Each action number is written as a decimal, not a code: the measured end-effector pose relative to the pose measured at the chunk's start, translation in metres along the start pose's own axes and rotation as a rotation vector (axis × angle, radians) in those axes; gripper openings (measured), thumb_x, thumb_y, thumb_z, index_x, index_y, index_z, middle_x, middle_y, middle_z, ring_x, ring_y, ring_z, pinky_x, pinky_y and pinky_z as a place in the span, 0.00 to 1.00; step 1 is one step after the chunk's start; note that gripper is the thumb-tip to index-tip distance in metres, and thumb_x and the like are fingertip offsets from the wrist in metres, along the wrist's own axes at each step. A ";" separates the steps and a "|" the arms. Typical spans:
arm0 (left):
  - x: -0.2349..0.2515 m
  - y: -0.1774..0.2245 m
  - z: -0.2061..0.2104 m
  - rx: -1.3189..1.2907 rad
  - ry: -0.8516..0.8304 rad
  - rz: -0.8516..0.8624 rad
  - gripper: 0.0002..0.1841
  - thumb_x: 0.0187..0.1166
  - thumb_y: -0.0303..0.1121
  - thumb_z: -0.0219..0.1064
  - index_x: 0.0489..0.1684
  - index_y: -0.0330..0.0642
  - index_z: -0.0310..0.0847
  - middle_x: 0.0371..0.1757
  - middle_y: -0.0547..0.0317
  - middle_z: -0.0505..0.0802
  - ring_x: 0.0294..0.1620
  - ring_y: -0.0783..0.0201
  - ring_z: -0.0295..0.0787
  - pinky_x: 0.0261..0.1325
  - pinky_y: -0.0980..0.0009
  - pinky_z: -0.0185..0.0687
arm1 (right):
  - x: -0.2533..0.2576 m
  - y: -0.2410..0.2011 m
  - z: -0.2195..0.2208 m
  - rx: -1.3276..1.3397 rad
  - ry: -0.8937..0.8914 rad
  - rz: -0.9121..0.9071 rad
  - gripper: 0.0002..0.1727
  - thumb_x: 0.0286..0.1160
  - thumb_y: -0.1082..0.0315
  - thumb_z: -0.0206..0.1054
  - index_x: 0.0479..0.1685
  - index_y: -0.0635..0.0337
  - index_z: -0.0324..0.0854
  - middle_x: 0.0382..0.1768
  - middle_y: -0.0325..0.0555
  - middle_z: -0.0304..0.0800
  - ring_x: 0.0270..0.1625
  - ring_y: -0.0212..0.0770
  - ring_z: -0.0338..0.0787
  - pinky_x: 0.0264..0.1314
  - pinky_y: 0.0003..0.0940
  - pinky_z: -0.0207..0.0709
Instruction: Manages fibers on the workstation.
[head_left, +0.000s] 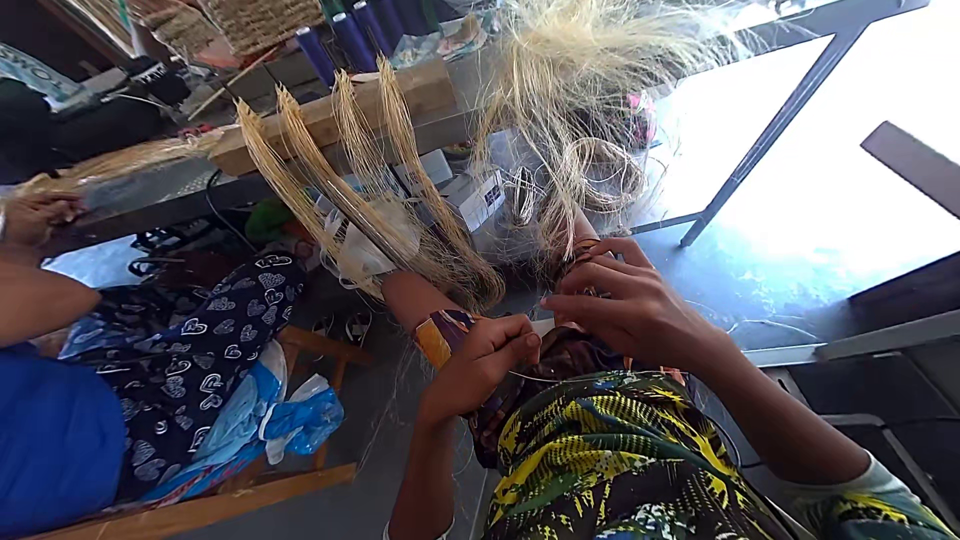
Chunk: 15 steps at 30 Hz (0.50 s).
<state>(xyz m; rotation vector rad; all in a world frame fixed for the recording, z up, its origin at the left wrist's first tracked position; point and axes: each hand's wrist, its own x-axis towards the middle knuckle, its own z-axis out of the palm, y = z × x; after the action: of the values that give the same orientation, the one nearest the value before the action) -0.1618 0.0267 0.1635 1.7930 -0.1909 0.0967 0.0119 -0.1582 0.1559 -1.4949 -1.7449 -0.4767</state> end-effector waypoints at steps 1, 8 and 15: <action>0.000 0.000 0.000 0.000 -0.004 0.000 0.13 0.91 0.32 0.53 0.32 0.44 0.79 0.26 0.78 0.78 0.25 0.87 0.69 0.29 0.89 0.63 | 0.000 -0.001 0.001 -0.001 0.009 0.008 0.13 0.86 0.64 0.62 0.57 0.45 0.92 0.42 0.40 0.90 0.48 0.37 0.87 0.72 0.50 0.69; 0.001 -0.003 0.002 0.016 -0.022 -0.017 0.13 0.90 0.31 0.56 0.31 0.43 0.82 0.25 0.77 0.81 0.24 0.88 0.71 0.29 0.89 0.65 | 0.005 -0.009 0.012 -0.014 -0.021 -0.021 0.15 0.86 0.62 0.63 0.64 0.43 0.90 0.33 0.42 0.84 0.37 0.37 0.82 0.63 0.45 0.69; -0.002 -0.002 -0.002 0.041 0.015 -0.156 0.14 0.88 0.31 0.57 0.28 0.45 0.83 0.21 0.79 0.79 0.20 0.88 0.70 0.25 0.89 0.64 | 0.006 -0.011 0.009 -0.021 -0.010 -0.066 0.22 0.85 0.63 0.62 0.75 0.36 0.81 0.67 0.45 0.83 0.66 0.45 0.80 0.69 0.47 0.66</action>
<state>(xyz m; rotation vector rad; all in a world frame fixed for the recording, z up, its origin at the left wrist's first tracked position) -0.1629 0.0292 0.1617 1.8410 -0.0382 0.0031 -0.0015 -0.1505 0.1575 -1.4608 -1.8065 -0.5234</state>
